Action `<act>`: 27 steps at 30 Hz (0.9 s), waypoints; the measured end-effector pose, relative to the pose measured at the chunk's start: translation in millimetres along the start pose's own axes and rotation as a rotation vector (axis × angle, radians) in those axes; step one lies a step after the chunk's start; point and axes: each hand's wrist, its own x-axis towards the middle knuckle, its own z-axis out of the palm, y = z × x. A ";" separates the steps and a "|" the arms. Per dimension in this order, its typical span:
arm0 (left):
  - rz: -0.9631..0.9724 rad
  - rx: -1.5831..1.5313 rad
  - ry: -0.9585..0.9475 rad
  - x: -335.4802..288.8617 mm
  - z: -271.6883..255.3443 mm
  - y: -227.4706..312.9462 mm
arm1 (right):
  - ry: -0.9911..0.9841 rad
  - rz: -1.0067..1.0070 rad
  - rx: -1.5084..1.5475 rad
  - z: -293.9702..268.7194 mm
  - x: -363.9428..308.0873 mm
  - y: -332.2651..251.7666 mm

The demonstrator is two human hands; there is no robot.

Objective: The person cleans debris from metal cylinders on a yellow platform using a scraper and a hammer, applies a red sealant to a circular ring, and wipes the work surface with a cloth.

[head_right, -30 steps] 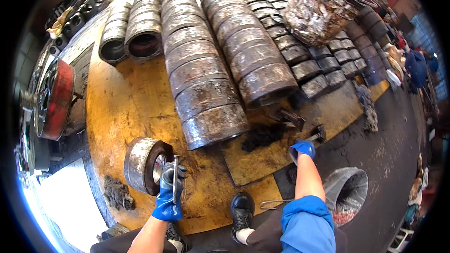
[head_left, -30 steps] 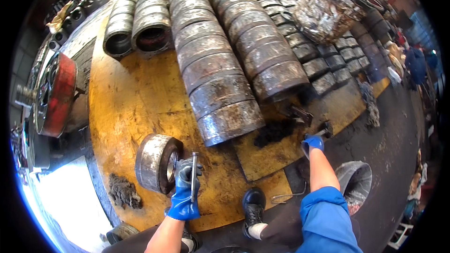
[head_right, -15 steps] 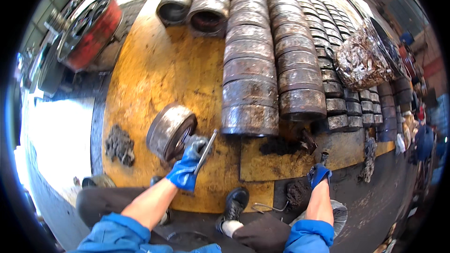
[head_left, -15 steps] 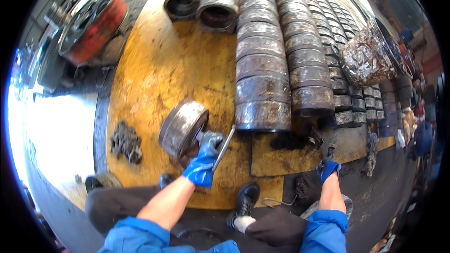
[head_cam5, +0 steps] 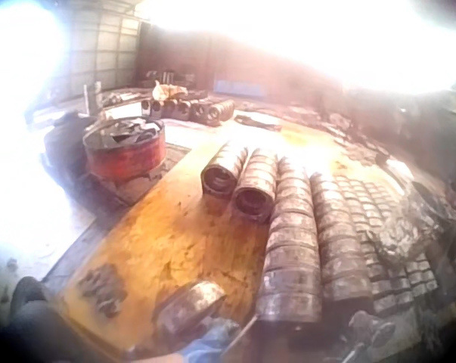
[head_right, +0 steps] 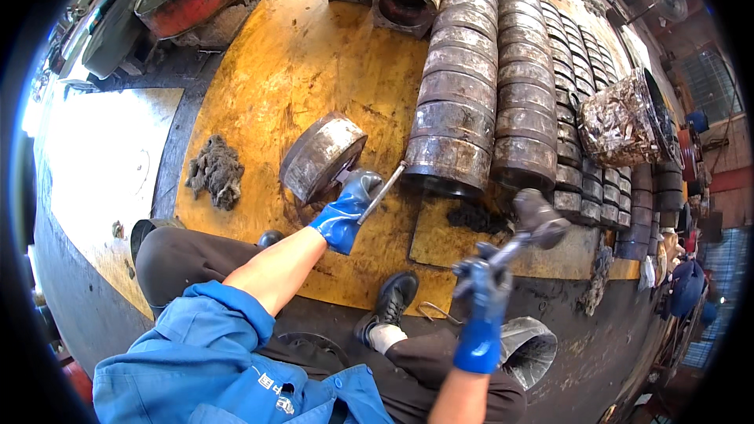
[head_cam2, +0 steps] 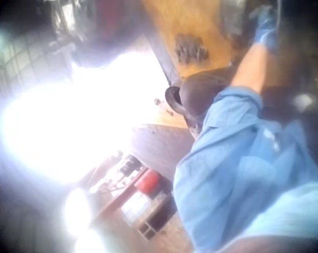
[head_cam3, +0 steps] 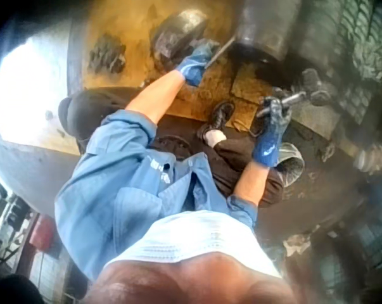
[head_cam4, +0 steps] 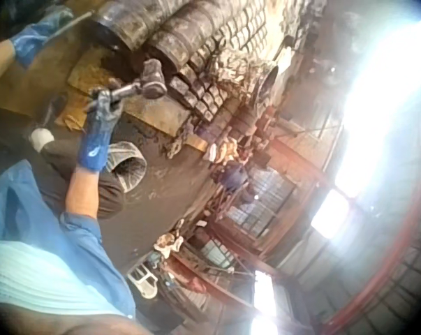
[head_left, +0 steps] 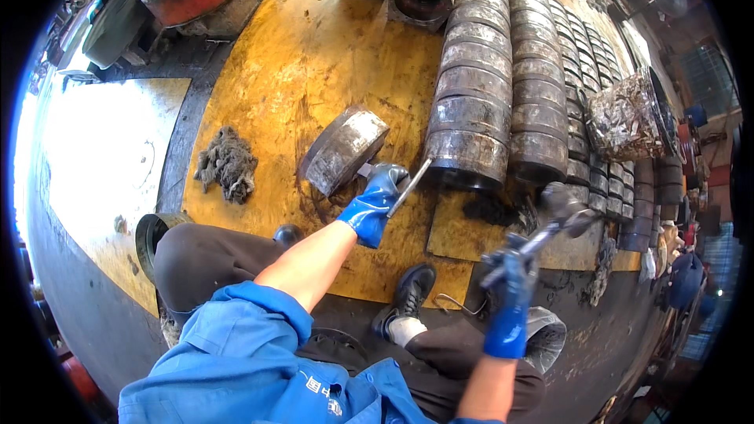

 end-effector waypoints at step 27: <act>-0.182 -0.252 -0.114 -10.5 8.9 -31.5 | -0.289 0.396 0.312 21.0 29.9 128.0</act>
